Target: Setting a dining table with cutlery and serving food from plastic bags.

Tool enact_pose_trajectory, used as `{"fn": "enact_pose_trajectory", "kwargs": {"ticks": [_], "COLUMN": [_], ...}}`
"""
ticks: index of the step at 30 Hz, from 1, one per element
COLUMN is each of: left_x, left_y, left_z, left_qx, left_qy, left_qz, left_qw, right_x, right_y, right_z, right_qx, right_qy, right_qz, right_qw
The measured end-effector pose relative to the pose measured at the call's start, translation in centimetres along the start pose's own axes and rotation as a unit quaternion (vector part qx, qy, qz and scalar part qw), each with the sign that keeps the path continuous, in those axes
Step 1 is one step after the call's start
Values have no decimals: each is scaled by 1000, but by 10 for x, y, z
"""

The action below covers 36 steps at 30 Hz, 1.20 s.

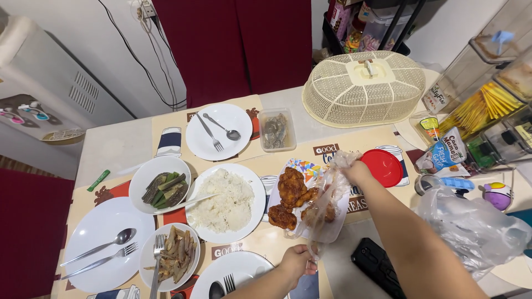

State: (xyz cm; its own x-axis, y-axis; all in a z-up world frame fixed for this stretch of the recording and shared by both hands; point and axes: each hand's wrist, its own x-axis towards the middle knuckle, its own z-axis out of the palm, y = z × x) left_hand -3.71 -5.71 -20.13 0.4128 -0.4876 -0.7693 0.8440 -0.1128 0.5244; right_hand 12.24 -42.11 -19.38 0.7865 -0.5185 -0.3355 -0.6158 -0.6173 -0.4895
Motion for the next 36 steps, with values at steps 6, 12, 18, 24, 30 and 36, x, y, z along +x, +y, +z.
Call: {"fn": "enact_pose_trajectory", "kwargs": {"ticks": [6,12,18,24,30,36], "left_x": [-9,-31,-45,-52,-52,-48], "left_y": [3,3,5,11,10,7], "left_z": [-2,-3,0,0,-6,-13], "left_qx": [98,69,74,83,95,90], "left_qy": [-82,-76,-75,-78,-73,-63], "left_qz": [69,78,68,67,79,69], "left_qw": [989,992,992,991,990,992], "right_x": [-15,-11,-14,-49,-34,-66], "right_y": [0,11,-2,-48,-37,-67], "right_z": [-4,-3,-18,-55,-50,-64], "right_qx": [93,131,108,182,251,238], "right_qy": [31,74,120,65,6,-27], "right_qz": [27,29,-36,13,-6,14], "right_qw": [995,988,986,981,968,971]}}
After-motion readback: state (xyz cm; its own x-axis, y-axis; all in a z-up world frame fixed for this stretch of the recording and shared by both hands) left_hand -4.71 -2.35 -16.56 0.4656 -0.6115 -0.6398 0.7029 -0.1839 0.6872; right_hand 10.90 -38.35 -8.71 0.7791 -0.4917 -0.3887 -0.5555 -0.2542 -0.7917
